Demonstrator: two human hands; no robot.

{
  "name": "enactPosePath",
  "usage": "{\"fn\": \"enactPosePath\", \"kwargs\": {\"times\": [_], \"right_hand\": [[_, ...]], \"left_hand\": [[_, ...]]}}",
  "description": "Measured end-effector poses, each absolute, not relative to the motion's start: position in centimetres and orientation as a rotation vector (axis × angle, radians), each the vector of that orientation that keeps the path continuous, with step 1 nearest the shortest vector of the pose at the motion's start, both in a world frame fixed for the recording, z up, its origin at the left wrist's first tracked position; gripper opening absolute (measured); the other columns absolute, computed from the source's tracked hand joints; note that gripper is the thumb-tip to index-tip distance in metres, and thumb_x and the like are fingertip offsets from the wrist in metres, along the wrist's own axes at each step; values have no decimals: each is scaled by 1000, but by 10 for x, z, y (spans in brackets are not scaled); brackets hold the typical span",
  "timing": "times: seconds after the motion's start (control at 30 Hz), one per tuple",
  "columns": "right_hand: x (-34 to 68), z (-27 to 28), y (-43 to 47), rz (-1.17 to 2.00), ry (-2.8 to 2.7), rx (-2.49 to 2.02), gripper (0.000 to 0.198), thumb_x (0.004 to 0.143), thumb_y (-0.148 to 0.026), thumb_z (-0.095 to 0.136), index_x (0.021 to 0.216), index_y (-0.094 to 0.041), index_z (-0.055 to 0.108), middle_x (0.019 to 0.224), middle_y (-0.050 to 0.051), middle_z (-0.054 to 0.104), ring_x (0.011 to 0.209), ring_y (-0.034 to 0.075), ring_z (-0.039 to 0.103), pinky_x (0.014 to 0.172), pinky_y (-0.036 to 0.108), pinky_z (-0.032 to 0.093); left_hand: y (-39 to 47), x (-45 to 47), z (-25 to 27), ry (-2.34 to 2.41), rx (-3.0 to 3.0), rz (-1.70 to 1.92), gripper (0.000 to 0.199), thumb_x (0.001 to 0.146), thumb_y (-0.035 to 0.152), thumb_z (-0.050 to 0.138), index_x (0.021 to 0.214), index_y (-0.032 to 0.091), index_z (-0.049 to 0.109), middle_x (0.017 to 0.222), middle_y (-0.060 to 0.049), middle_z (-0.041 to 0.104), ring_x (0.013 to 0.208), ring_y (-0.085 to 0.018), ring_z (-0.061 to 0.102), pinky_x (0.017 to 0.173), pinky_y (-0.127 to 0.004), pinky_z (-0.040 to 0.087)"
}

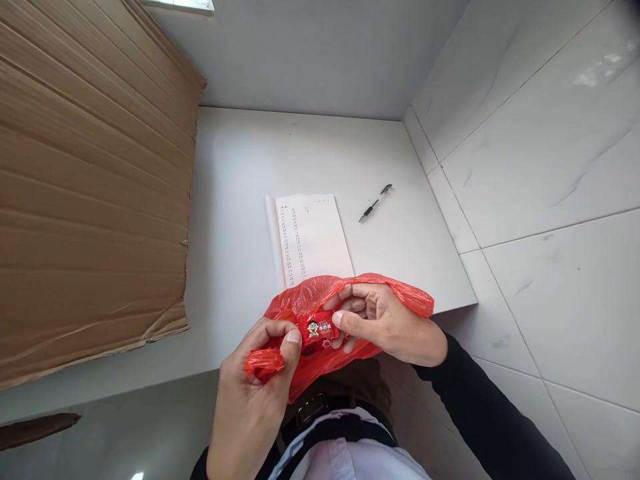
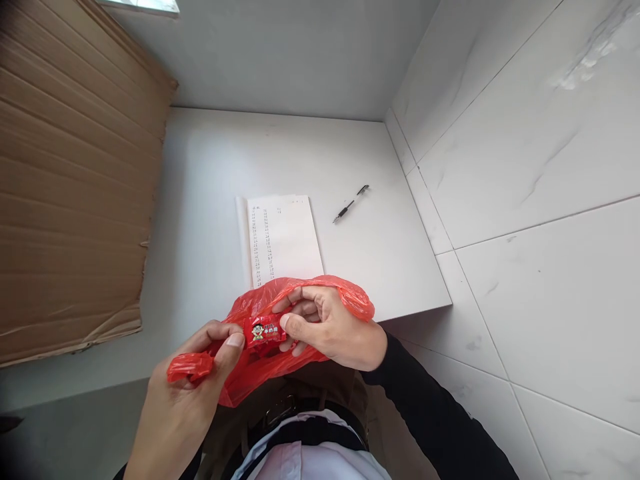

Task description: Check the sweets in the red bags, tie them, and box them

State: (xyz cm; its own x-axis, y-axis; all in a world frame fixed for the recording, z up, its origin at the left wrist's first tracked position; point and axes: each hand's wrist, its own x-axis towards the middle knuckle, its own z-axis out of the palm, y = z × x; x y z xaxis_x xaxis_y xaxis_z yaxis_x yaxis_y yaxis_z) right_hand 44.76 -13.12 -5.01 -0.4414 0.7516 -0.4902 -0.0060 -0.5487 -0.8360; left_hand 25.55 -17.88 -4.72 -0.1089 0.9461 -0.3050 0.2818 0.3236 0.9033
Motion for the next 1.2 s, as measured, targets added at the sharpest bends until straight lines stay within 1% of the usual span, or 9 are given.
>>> {"fn": "enactPosePath", "kwargs": {"times": [0.37,0.5,0.6,0.73,0.83,0.93,1.0,1.1,1.2], "right_hand": [[453,-50,-131,2018,-1172,-1255,18,93,-29,65,107,-18,62,89,3,70,80,18,72,74,32,60],[461,-43,-131,1663,-1418,-1504,16,98,-34,56,108,-22,62,100,3,70,95,20,69,87,37,56],[467,-36,-133,1333,-1638,-1689,16,101,-35,50,105,-27,63,106,1,71,101,21,67,88,37,54],[471,-31,-140,1139,-1879,-1781,19,102,-28,43,111,-28,60,105,1,72,93,22,70,82,38,53],[472,-33,-144,1039,-2038,-1833,22,103,-25,39,112,-26,59,104,4,73,92,25,70,83,42,53],[469,-39,-142,973,-2183,-1842,24,102,-21,38,111,-23,60,104,7,72,95,27,69,83,42,53],[463,-46,-138,932,-2322,-1861,24,100,-14,40,110,-22,60,99,8,71,89,27,70,75,40,54],[450,-59,-128,853,-2560,-1847,33,89,0,42,106,-19,62,92,11,70,78,28,69,63,38,52],[441,-72,-121,807,-2609,-1762,40,84,3,44,115,-17,61,107,15,68,96,30,67,76,40,54]], "left_hand": [[-178,256,-48,1634,1184,826,22,90,41,62,74,25,61,73,6,58,63,-11,51,59,-17,39],[-176,261,-43,1687,1070,854,24,89,42,63,73,25,59,73,6,56,64,-12,49,60,-19,37],[-175,261,-44,1694,1072,831,24,89,43,64,73,26,60,73,5,57,65,-13,48,60,-21,37],[-174,259,-46,1657,1128,810,22,90,42,62,75,27,61,75,4,58,69,-15,51,64,-23,38],[-174,258,-47,1637,1154,787,22,91,42,61,75,27,61,75,3,59,70,-16,53,67,-24,39],[-173,259,-47,1615,1145,762,24,91,44,60,75,26,61,74,3,58,68,-16,52,64,-24,38],[-171,260,-46,1611,1112,752,25,91,45,60,75,26,60,74,4,57,67,-15,50,62,-24,37],[-169,263,-45,1620,1080,733,27,89,48,60,74,25,60,73,3,55,66,-15,48,61,-24,36],[-168,262,-46,1593,1035,705,28,89,50,60,77,25,59,73,3,55,66,-15,49,60,-23,36]]}}
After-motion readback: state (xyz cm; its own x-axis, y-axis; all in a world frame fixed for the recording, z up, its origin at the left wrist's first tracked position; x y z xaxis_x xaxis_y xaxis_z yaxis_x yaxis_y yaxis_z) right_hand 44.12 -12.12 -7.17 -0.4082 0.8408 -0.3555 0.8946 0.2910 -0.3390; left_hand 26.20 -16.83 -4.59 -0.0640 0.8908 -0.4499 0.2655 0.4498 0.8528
